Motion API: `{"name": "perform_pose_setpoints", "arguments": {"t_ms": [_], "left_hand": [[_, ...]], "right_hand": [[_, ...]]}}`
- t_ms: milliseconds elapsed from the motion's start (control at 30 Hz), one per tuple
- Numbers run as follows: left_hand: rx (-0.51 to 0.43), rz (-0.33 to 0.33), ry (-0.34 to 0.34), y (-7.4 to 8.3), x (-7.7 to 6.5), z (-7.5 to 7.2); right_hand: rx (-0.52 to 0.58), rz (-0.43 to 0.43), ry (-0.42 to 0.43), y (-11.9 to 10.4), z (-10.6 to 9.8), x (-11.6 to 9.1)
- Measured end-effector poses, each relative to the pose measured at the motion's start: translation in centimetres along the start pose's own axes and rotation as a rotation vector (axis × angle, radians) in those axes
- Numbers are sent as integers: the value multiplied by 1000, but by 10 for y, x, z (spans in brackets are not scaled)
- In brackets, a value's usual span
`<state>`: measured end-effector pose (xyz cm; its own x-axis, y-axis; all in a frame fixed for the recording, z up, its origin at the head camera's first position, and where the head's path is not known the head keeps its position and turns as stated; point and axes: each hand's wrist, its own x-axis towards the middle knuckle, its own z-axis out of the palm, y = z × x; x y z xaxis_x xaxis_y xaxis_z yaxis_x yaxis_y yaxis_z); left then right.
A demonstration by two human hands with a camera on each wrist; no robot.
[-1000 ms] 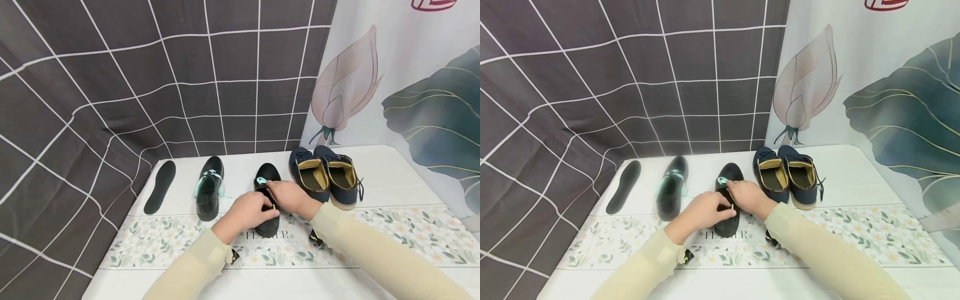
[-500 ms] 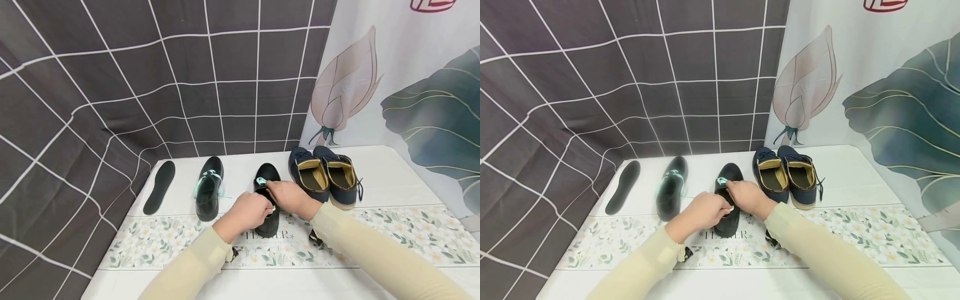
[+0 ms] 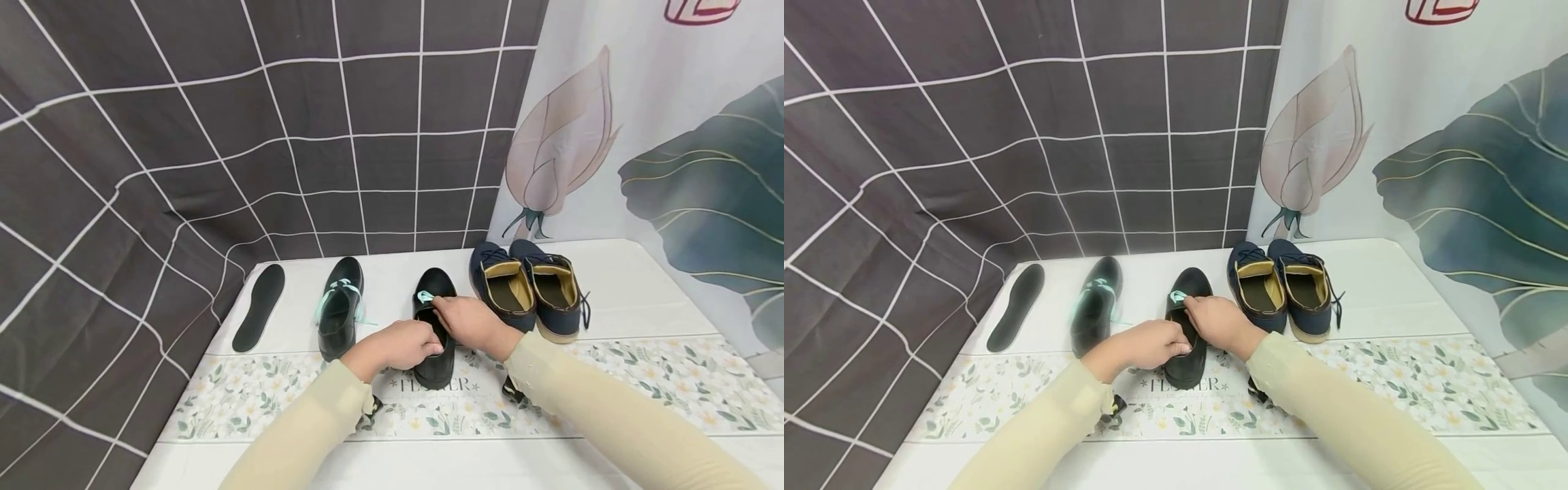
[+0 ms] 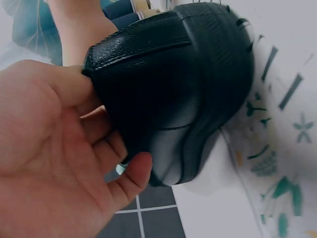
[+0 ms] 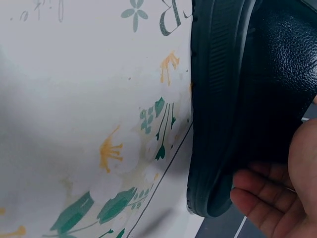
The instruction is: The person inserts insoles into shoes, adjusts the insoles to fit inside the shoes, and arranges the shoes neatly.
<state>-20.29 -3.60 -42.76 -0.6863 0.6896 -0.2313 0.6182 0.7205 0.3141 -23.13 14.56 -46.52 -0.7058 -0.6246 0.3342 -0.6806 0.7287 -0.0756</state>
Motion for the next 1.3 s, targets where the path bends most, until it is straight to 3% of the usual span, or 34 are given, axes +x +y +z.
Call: {"name": "perform_pose_setpoints", "arguments": {"t_ms": [133, 267, 567, 967, 1133, 1300], "left_hand": [[-75, 18, 45, -4, -7, 3], [-68, 50, 69, -2, -14, 4], [85, 88, 90, -5, -18, 15], [283, 64, 127, 4, -17, 22], [220, 82, 163, 3, -17, 27], [141, 51, 208, 4, -18, 30]], "right_hand": [[3, 10, -5, 1, 1, 0], [6, 24, -11, 2, 0, 0], [16, 18, -20, 1, 1, -1], [29, 10, -15, -1, 3, 2], [26, 29, -35, -1, 2, 2], [25, 47, -48, -1, 2, 1]]}}
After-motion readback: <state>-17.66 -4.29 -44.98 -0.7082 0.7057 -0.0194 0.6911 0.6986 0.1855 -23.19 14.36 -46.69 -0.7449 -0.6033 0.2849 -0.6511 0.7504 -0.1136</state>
